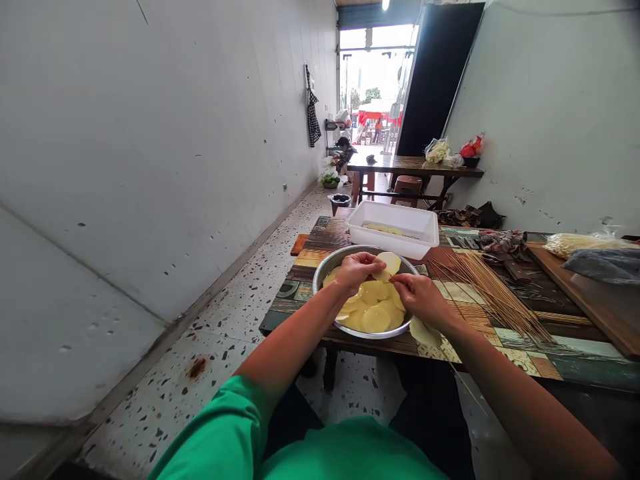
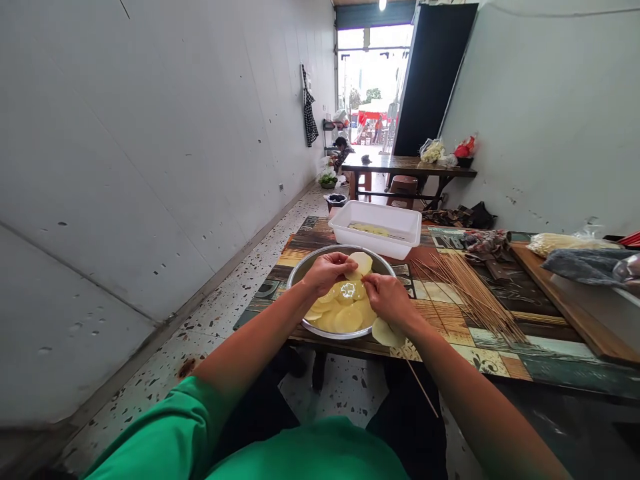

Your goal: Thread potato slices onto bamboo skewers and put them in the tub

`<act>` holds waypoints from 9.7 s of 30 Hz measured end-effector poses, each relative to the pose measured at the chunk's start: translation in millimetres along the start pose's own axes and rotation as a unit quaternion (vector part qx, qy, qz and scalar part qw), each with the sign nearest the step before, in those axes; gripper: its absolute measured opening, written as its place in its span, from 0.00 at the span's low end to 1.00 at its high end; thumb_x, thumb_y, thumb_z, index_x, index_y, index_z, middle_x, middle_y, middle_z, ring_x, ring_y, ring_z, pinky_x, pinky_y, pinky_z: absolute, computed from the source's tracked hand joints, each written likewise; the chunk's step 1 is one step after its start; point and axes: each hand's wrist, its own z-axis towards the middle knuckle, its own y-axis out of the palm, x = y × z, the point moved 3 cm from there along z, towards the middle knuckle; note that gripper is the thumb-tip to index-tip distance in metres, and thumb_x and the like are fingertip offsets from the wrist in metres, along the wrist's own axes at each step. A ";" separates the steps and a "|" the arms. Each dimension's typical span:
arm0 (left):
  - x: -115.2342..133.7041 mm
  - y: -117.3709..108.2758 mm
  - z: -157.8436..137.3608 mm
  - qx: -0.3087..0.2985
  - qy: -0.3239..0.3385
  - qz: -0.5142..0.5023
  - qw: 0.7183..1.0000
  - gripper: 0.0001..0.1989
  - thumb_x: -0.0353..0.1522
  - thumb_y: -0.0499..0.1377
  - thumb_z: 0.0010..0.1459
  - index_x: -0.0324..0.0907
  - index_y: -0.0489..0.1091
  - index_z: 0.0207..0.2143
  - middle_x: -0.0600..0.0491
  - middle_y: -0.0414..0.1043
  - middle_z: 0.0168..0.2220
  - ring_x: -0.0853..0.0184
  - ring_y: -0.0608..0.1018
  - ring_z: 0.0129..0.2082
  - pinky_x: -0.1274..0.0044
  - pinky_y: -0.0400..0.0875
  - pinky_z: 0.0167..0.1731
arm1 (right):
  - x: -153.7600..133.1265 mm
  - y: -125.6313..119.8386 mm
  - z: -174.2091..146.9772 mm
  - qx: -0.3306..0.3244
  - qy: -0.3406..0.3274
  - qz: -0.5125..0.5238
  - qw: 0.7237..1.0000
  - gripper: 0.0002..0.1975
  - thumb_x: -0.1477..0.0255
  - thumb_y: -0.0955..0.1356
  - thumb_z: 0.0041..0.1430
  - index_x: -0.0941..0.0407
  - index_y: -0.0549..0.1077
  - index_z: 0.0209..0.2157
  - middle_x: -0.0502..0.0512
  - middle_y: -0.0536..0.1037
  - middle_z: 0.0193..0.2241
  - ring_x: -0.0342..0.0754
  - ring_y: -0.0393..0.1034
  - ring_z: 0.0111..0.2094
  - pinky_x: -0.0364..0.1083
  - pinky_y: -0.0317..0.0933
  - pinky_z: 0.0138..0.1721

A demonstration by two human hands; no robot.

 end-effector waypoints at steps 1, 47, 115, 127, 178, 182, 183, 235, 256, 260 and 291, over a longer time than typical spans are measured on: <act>0.5 0.3 -0.2 0.000 -0.002 0.000 1.000 0.20 0.31 0.77 0.29 0.35 0.72 0.23 0.55 0.72 0.21 0.74 0.73 0.21 0.79 0.69 0.25 | -0.6 -0.1 -0.2 -0.004 -0.002 -0.004 1.000 0.15 0.70 0.62 0.57 0.56 0.81 0.35 0.58 0.82 0.31 0.50 0.73 0.30 0.45 0.60 0.29; -1.0 -11.0 5.4 0.036 -0.076 -0.094 0.992 0.17 0.22 0.72 0.43 0.37 0.66 0.29 0.54 0.74 0.24 0.71 0.78 0.24 0.78 0.72 0.32 | -8.0 19.8 -18.3 -0.012 0.083 0.276 0.958 0.23 0.56 0.66 0.51 0.62 0.75 0.36 0.46 0.66 0.12 0.42 0.58 0.15 0.43 0.49 0.18; 9.5 1.3 -4.5 -0.015 -0.116 -0.089 0.989 0.11 0.22 0.65 0.52 0.37 0.66 0.23 0.55 0.67 0.20 0.77 0.66 0.17 0.84 0.59 0.19 | -8.2 26.9 -12.3 0.134 -0.016 -0.070 0.988 0.17 0.68 0.61 0.64 0.58 0.80 0.41 0.63 0.82 0.41 0.56 0.75 0.39 0.49 0.61 0.44; 0.4 -1.1 -2.6 -0.029 -0.045 -0.014 0.998 0.13 0.27 0.70 0.48 0.36 0.66 0.21 0.57 0.65 0.17 0.77 0.67 0.15 0.83 0.58 0.18 | -2.3 28.7 1.9 0.118 0.039 0.052 0.991 0.16 0.64 0.62 0.60 0.58 0.78 0.32 0.59 0.80 0.25 0.50 0.71 0.26 0.46 0.58 0.28; 3.0 -5.5 1.9 0.079 0.123 0.058 0.988 0.09 0.32 0.71 0.40 0.38 0.79 0.26 0.56 0.71 0.21 0.76 0.66 0.21 0.80 0.60 0.24 | 13.2 33.4 -113.0 0.016 0.229 0.518 0.824 0.24 0.53 0.75 0.46 0.58 0.71 0.32 0.38 0.54 0.09 0.35 0.41 0.12 0.40 0.35 0.14; 0.8 -2.2 0.5 0.059 0.124 0.079 0.987 0.08 0.33 0.70 0.42 0.38 0.79 0.25 0.56 0.70 0.21 0.75 0.65 0.21 0.80 0.60 0.24 | 10.7 32.2 -108.7 0.018 0.207 0.521 0.828 0.22 0.54 0.74 0.49 0.58 0.71 0.33 0.38 0.54 0.09 0.35 0.42 0.13 0.40 0.38 0.15; 0.1 -0.5 -0.4 0.047 0.123 0.085 0.988 0.09 0.33 0.70 0.42 0.37 0.79 0.25 0.56 0.70 0.20 0.75 0.65 0.21 0.79 0.59 0.23 | 10.5 32.0 -107.0 0.017 0.202 0.523 0.828 0.21 0.54 0.74 0.49 0.58 0.71 0.33 0.38 0.54 0.09 0.35 0.42 0.13 0.40 0.38 0.15; -19.7 10.4 -10.0 -0.145 0.121 0.496 0.848 0.14 0.31 0.75 0.32 0.45 0.77 0.25 0.56 0.68 0.21 0.67 0.71 0.24 0.77 0.62 0.29 | 52.5 15.3 -95.3 0.153 0.129 0.386 0.901 0.20 0.52 0.69 0.57 0.56 0.72 0.35 0.40 0.53 0.14 0.39 0.43 0.17 0.43 0.35 0.20; 0.6 -5.3 4.8 0.094 -0.043 0.104 0.989 0.10 0.24 0.64 0.51 0.38 0.64 0.27 0.56 0.69 0.20 0.72 0.74 0.20 0.75 0.76 0.29 | 46.9 13.0 -112.0 0.068 0.164 0.368 0.913 0.24 0.50 0.68 0.54 0.59 0.71 0.36 0.40 0.55 0.13 0.38 0.45 0.16 0.43 0.36 0.19; 3.4 -8.5 5.3 0.103 0.021 0.018 0.994 0.13 0.21 0.65 0.48 0.38 0.64 0.32 0.55 0.73 0.24 0.71 0.77 0.24 0.74 0.77 0.33 | 38.8 13.6 -121.0 0.047 0.166 0.287 0.942 0.27 0.48 0.65 0.55 0.60 0.71 0.37 0.41 0.54 0.14 0.40 0.46 0.17 0.44 0.38 0.20; 6.2 -13.9 8.2 0.120 0.130 0.009 0.984 0.22 0.30 0.73 0.32 0.40 0.65 0.29 0.60 0.72 0.24 0.74 0.71 0.24 0.80 0.65 0.30 | 32.8 9.4 -118.6 0.038 0.154 0.174 0.972 0.27 0.51 0.61 0.58 0.61 0.76 0.38 0.44 0.56 0.16 0.43 0.50 0.18 0.45 0.44 0.21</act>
